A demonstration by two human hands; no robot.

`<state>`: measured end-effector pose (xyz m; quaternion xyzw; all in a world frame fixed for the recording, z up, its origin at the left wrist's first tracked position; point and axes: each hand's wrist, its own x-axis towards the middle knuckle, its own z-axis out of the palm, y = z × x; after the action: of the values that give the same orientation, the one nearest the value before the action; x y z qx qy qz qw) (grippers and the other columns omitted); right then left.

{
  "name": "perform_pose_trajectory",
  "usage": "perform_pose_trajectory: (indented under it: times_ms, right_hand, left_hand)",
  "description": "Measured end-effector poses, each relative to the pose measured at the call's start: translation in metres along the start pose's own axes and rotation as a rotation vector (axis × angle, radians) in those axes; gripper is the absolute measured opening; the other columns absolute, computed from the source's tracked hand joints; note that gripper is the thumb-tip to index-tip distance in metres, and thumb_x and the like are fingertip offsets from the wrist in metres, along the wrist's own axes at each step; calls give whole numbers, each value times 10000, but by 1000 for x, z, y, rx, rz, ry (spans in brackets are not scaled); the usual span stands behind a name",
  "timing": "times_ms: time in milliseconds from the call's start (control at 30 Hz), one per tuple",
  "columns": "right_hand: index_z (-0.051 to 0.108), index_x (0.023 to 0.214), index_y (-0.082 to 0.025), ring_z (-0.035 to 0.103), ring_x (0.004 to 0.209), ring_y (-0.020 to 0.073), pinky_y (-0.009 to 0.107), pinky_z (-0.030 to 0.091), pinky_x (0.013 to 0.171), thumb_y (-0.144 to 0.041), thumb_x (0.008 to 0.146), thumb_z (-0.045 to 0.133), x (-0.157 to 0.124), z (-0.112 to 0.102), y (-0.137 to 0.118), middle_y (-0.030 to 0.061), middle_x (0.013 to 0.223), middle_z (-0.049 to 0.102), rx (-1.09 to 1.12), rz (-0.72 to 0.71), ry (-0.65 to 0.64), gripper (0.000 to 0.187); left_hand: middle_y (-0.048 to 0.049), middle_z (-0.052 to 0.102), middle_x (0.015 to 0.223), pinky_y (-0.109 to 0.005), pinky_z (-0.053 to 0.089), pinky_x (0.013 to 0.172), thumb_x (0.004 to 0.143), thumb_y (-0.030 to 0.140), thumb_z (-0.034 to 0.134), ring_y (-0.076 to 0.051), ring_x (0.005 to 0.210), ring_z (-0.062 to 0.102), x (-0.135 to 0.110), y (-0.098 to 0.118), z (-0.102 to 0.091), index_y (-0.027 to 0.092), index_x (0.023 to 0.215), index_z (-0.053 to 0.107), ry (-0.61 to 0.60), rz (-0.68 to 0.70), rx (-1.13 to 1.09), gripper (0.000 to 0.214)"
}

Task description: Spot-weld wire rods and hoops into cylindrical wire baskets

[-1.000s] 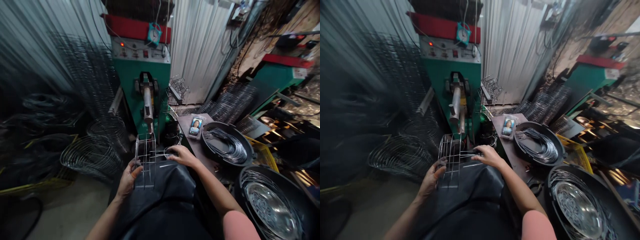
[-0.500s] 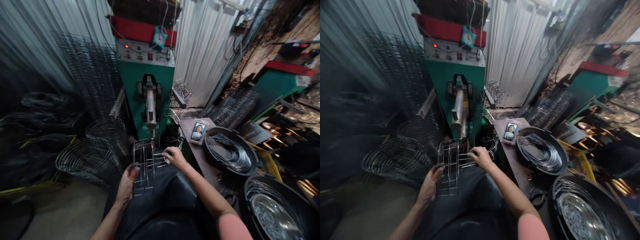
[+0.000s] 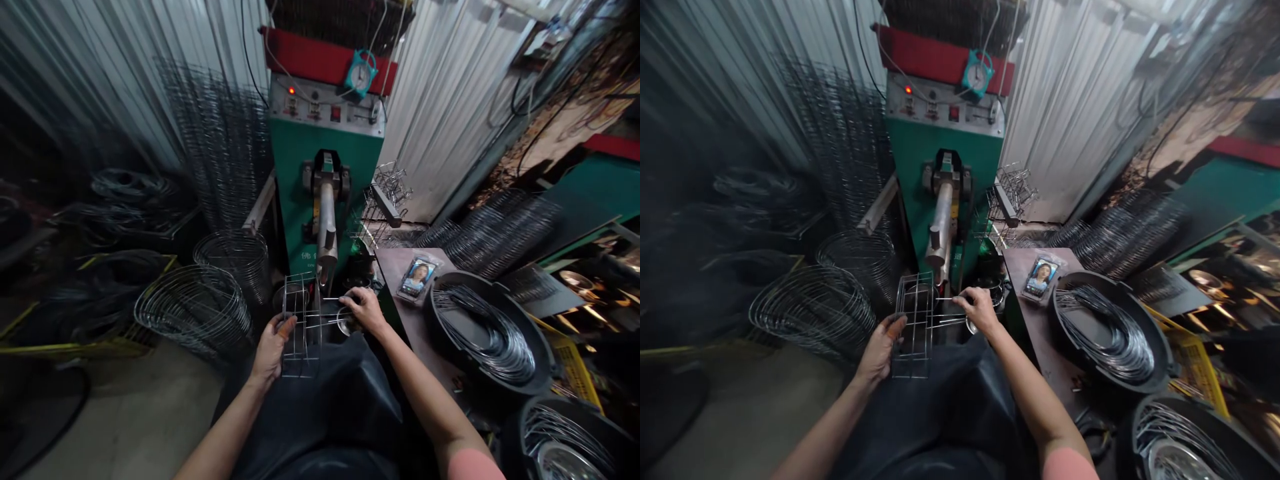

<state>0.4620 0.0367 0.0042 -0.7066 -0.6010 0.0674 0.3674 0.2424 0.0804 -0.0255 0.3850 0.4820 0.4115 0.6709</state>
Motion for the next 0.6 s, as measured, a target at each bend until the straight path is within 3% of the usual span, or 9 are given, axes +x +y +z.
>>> perform_pose_trajectory:
  times_ms: [267, 600]
  right_hand:
    - [639, 687, -199, 587, 699, 142, 273, 357, 737, -395, 801, 586, 10, 2, 1, 13, 709, 665, -6, -7, -51, 233]
    - [643, 676, -200, 583, 705, 141, 270, 355, 739, -391, 803, 586, 27, 0, 10, 11, 709, 659, -10, -32, -39, 236]
  left_hand:
    - [10, 596, 718, -234, 365, 534, 488, 470, 754, -121, 598, 526, 1, 9, 12, 175, 842, 593, -12, -88, -45, 487]
    - [-44, 640, 884, -245, 373, 579, 508, 483, 735, -166, 768, 575, 13, 17, 20, 182, 872, 610, -6, -133, -2, 489]
